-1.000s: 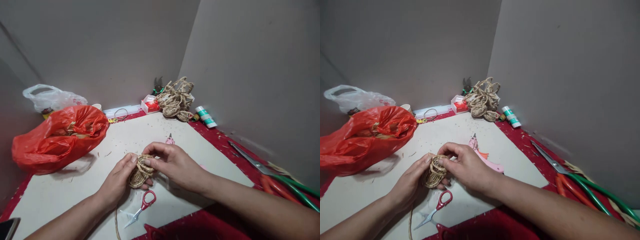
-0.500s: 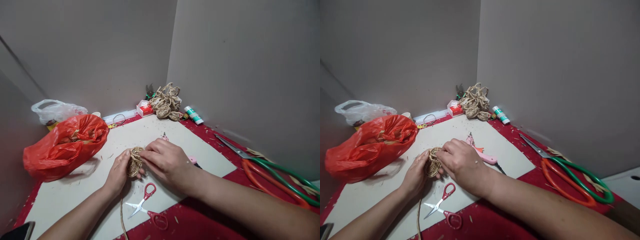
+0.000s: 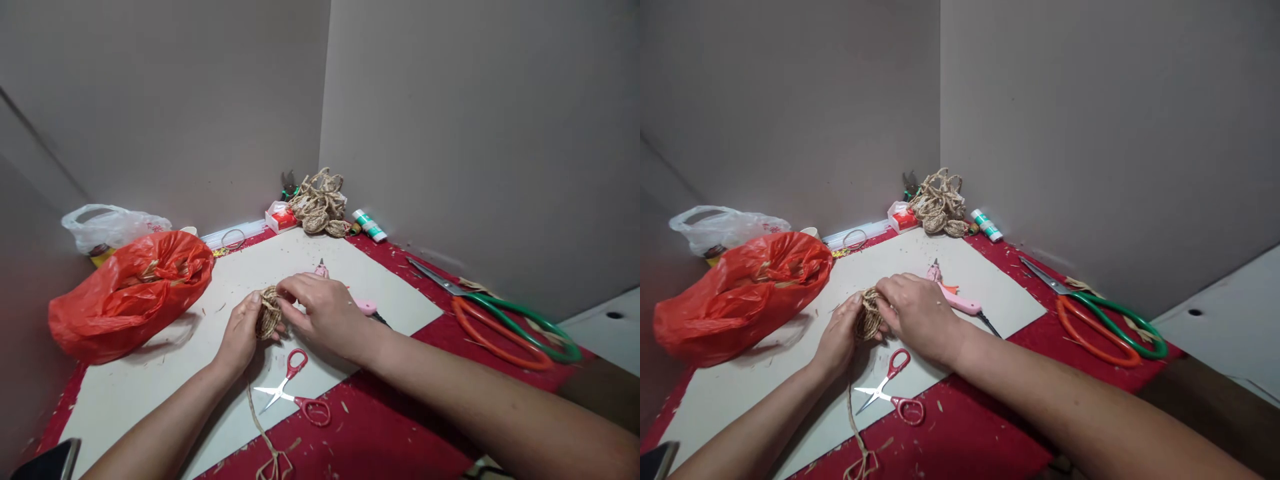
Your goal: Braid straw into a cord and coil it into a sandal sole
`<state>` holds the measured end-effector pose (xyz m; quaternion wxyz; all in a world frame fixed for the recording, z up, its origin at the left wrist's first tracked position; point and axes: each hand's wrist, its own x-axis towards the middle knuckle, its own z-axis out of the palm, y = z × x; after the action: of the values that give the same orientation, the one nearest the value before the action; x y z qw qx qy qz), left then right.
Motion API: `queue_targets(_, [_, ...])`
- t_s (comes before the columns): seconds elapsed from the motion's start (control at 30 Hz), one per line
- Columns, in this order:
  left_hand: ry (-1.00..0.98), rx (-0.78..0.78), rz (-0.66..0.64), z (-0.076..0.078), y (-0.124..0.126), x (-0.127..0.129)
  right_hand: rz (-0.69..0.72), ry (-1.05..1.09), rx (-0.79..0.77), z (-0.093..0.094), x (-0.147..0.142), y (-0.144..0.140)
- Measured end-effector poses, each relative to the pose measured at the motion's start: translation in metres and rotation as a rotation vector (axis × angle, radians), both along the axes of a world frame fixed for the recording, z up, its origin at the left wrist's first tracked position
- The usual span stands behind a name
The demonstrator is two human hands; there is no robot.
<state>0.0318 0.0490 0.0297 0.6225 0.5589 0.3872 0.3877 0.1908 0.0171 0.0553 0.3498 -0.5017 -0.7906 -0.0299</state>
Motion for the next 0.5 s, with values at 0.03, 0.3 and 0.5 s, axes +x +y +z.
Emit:
queue_targets(0.03, [0.008, 0.026, 0.003, 0.001, 0.0, 0.0, 0.014, -0.041, 0.031, 0.001, -0.001, 0.0])
queue_targets(0.3, [0.089, 0.192, 0.002, -0.002, -0.004, -0.001, 0.015, -0.31, 0.182, 0.004, -0.007, 0.002])
queue_targets(0.5, [0.076, 0.205, 0.015, -0.006, -0.005, -0.002, -0.069, -0.008, -0.038, 0.002, -0.015, 0.006])
